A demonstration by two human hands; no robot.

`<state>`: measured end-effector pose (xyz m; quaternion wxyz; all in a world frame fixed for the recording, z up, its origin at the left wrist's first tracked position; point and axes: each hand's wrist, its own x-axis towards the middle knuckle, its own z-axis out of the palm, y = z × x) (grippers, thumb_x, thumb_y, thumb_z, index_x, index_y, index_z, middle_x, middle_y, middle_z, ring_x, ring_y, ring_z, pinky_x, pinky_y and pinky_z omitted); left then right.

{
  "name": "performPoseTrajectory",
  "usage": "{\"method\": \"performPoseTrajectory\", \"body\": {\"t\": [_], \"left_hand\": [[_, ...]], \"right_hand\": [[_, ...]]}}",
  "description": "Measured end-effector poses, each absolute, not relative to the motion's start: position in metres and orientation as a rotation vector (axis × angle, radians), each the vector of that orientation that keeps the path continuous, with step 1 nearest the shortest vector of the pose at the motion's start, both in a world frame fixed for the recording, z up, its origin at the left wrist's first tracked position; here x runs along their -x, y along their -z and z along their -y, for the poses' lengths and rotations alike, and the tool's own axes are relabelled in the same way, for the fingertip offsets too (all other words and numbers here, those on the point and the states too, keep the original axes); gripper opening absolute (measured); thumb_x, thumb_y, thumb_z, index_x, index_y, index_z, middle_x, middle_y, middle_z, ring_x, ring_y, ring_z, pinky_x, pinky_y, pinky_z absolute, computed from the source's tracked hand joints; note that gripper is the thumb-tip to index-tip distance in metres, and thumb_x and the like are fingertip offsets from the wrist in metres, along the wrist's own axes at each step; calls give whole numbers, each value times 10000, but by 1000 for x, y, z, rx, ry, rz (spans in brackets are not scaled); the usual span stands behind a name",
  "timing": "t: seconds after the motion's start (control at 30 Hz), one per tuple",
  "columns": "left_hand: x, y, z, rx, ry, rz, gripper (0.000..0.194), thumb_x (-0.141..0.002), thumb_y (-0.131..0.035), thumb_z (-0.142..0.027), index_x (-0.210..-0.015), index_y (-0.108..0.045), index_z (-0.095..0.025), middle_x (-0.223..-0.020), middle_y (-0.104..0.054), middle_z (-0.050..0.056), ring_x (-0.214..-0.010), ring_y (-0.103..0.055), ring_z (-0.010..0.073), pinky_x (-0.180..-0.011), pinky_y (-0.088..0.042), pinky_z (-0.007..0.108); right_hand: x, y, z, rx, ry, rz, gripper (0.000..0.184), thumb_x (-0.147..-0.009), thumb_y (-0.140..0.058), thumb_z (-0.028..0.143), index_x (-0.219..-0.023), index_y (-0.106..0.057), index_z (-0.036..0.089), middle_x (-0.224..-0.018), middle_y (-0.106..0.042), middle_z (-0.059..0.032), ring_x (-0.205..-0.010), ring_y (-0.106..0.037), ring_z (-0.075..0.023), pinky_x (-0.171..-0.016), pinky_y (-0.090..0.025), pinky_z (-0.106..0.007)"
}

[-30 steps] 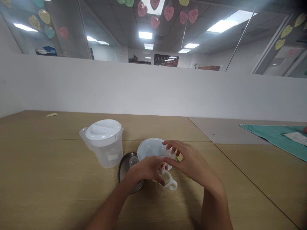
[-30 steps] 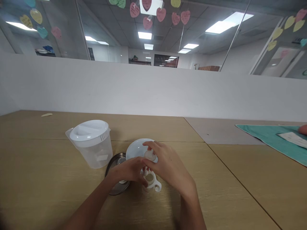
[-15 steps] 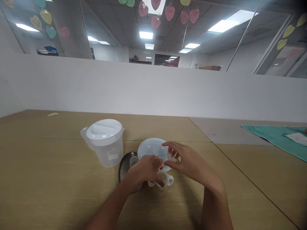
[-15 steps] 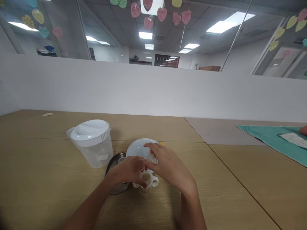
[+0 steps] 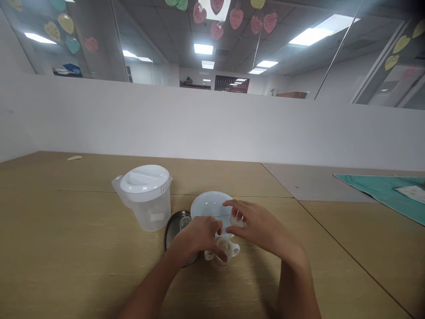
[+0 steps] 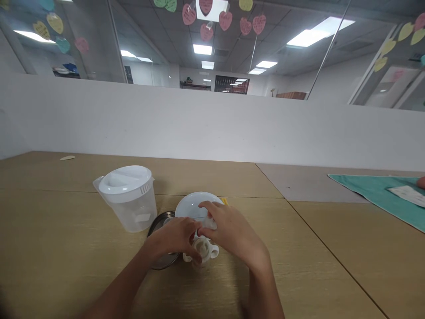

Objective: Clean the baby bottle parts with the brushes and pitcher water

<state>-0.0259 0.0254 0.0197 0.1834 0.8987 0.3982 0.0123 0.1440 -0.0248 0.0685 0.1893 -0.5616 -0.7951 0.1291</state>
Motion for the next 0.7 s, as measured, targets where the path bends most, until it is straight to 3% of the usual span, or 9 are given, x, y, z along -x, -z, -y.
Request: {"method": "performPoseTrajectory", "body": {"t": [0.13, 0.3, 0.43, 0.53, 0.7], "left_hand": [[43, -29, -32, -2495, 22, -1232, 454, -502, -707, -545, -783, -627, -197, -748, -637, 6, -692, -589, 188, -545, -354, 235], [62, -32, -49, -2394, 85, -1645, 272, -522, -725, -353, -692, -630, -163, -702, -650, 45, -685, -608, 211, -576, -415, 251], [62, -24, -57, -2228, 213, -1615, 199, -546, -698, -320, -637, -640, -152, -595, -641, 35, -599, -612, 202, -555, -451, 257], [54, -20, -56, -2190, 366, -1571, 207, -537, -702, -298, -632, -646, -123, -622, -658, 59, -605, -621, 203, -554, -473, 255], [37, -14, -53, -2287, 472, -1624, 342, -395, -784, -218, -693, -653, -112, -754, -676, 118, -754, -635, 262, -680, -500, 331]], "right_hand": [[-141, -60, 18, 1643, -376, 2377, 479, -704, -619, 292, -1168, -525, 215, -887, -621, -40, -845, -553, -204, -696, -369, -288], [-133, -54, 9, 1739, -357, 2466, 543, -622, -682, 351, -1117, -545, 175, -864, -623, -54, -804, -550, -212, -621, -325, -269], [-130, -53, 5, 1737, -377, 2490, 577, -584, -706, 402, -1094, -553, 179, -855, -629, -46, -782, -552, -207, -602, -313, -263], [-133, -54, 5, 1751, -403, 2456, 566, -596, -704, 407, -1099, -552, 196, -872, -629, -39, -813, -548, -207, -627, -324, -265], [-141, -55, 6, 1771, -429, 2394, 535, -632, -684, 390, -1118, -541, 218, -859, -629, -28, -808, -551, -196, -643, -343, -264]]}}
